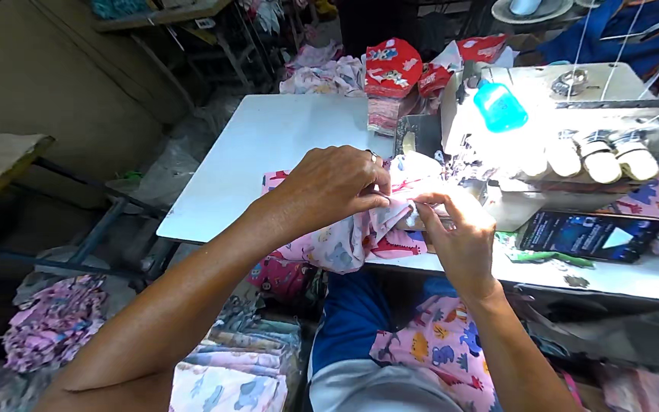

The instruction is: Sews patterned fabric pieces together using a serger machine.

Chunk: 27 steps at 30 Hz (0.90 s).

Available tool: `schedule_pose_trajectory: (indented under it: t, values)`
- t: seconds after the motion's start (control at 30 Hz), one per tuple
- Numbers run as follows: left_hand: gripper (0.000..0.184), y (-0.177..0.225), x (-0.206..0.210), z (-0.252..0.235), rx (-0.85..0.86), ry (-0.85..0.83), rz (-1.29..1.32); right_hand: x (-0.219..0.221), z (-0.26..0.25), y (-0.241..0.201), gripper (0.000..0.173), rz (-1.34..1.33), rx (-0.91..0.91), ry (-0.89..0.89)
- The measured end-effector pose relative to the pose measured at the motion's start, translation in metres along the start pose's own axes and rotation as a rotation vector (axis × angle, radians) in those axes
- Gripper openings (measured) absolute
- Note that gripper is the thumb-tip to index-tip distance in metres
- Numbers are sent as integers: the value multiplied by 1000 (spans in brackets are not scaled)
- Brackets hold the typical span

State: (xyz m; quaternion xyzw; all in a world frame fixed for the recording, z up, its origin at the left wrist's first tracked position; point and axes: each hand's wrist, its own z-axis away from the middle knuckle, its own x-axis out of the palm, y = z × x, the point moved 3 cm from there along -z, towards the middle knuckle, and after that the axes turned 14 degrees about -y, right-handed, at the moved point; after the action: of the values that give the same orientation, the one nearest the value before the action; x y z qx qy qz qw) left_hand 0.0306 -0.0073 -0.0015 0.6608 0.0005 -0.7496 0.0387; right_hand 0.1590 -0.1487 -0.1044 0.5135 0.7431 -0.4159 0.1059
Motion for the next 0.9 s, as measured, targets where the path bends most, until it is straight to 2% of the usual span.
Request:
schedule_pose_trajectory:
  t: [0.2, 0.53, 0.9]
  values:
    - [26, -1, 4, 2, 71, 43, 59, -3, 6, 17, 14, 142, 4, 38]
    - [26, 1, 7, -1, 47, 85, 67, -7, 13, 32, 14, 97, 22, 107]
    - [26, -4, 8, -1, 28, 113, 109, -6, 20, 35, 11, 161, -57, 60]
